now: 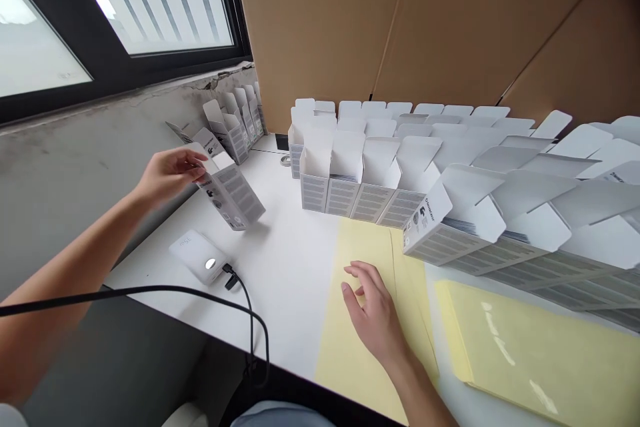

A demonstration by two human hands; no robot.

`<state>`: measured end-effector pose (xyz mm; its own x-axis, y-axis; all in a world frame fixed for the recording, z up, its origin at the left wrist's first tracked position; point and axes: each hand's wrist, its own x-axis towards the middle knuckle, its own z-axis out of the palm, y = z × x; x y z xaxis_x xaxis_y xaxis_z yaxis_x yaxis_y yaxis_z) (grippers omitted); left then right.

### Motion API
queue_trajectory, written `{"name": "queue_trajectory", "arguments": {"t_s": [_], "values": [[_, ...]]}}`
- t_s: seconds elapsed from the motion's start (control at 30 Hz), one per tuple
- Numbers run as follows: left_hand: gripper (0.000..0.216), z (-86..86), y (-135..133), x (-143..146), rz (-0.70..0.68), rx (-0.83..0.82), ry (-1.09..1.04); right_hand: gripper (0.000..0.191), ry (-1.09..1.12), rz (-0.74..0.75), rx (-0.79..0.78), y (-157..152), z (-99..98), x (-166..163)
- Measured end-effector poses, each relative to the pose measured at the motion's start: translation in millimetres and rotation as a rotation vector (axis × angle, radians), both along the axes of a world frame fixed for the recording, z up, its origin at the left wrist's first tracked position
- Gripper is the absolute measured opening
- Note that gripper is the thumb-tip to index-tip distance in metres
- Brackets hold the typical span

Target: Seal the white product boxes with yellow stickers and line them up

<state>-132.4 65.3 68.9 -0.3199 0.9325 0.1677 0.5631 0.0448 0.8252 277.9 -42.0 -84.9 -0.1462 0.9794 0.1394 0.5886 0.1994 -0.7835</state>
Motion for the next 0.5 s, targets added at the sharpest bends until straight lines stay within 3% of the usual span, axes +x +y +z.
{"name": "queue_trajectory", "arguments": {"t_s": [0.13, 0.27, 0.5], "values": [[0.074, -38.4, -10, 22, -0.192, -0.019, -0.245, 0.032, 0.035, 0.006, -0.017, 1, 1.7, -2], [0.075, -75.3, -8, 48, -0.328, -0.117, -0.393, 0.031, 0.078, 0.014, -0.025, 5, -1.9, -3], [0.066, -110.0, 5, 90, -0.475, -0.294, -0.363, 0.032, 0.067, -0.002, -0.088, 3, 15.1, 5]]}}
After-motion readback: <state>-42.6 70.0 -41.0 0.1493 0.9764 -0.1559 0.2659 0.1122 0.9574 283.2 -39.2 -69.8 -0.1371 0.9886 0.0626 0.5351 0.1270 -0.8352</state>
